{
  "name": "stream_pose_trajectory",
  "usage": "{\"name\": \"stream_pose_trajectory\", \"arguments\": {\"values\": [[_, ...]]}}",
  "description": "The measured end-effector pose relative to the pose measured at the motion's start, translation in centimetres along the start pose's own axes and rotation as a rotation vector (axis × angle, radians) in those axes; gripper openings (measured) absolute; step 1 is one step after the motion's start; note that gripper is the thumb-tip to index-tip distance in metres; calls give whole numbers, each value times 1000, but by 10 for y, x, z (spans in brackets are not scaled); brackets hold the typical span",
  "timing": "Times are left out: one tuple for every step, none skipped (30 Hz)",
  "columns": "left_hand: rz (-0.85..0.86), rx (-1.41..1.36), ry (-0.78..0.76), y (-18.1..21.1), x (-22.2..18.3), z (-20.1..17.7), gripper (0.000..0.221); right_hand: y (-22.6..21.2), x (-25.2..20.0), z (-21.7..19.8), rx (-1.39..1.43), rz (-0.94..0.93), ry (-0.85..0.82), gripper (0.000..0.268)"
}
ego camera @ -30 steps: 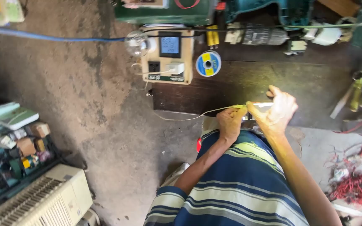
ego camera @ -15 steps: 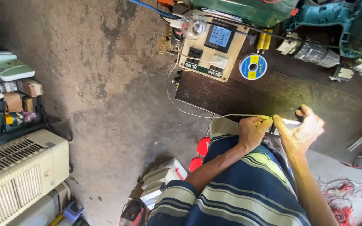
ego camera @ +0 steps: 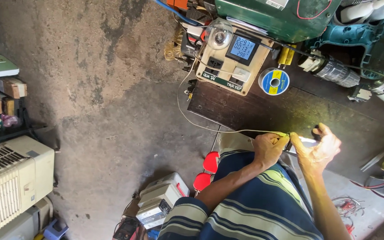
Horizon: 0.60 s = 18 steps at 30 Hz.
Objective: Soldering and inspecting components on a small circuit board at a repair bench
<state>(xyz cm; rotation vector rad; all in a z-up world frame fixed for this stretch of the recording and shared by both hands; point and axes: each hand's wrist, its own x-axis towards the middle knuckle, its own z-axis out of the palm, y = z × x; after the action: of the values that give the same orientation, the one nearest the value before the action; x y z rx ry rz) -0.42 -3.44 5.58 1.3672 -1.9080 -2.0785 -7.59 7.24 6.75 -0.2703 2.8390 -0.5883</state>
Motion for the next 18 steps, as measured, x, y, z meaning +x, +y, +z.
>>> {"name": "stream_pose_trajectory", "arguments": {"values": [[2,-2,-3,0,0,0,44,1,0,1,-2,1,3,70],[-4,-14,-3,0,0,0,45,1,1,1,-2,-8,8,71],[-9,-25,-4,0,0,-1,46,2,1,2,-2,-16,13,72],[-7,-27,-8,-2,0,0,46,-3,3,-1,-4,-16,16,72],[-30,-33,-8,-5,0,1,45,-8,5,-3,38,-22,20,71],[-52,-38,-9,-8,0,2,44,-13,8,-5,80,-29,24,70],[-51,-39,-13,-8,1,2,44,-12,8,-4,77,-26,27,70],[-34,-27,-4,-8,1,3,46,-12,9,-4,82,-38,33,69],[-17,-15,5,-9,1,3,48,-11,9,-3,86,-48,38,67],[-17,-15,0,-8,1,3,48,-12,8,-3,84,-45,42,67],[-22,-33,3,-8,1,3,47,-12,7,-3,96,-36,44,69],[-27,-51,6,-7,1,3,47,-12,6,-4,109,-26,47,72],[-25,-52,1,-5,1,2,47,-8,5,-1,108,-23,50,72],[-20,-54,2,-4,1,2,48,-3,4,1,107,-8,50,73],[-13,-57,3,-2,1,1,50,1,4,4,108,7,50,75],[-11,-57,-1,-2,0,1,50,2,5,3,108,9,54,75],[-22,-67,-2,-1,1,1,50,3,6,4,94,0,52,74],[-32,-77,-3,0,1,2,50,4,8,3,80,-9,49,73]]}}
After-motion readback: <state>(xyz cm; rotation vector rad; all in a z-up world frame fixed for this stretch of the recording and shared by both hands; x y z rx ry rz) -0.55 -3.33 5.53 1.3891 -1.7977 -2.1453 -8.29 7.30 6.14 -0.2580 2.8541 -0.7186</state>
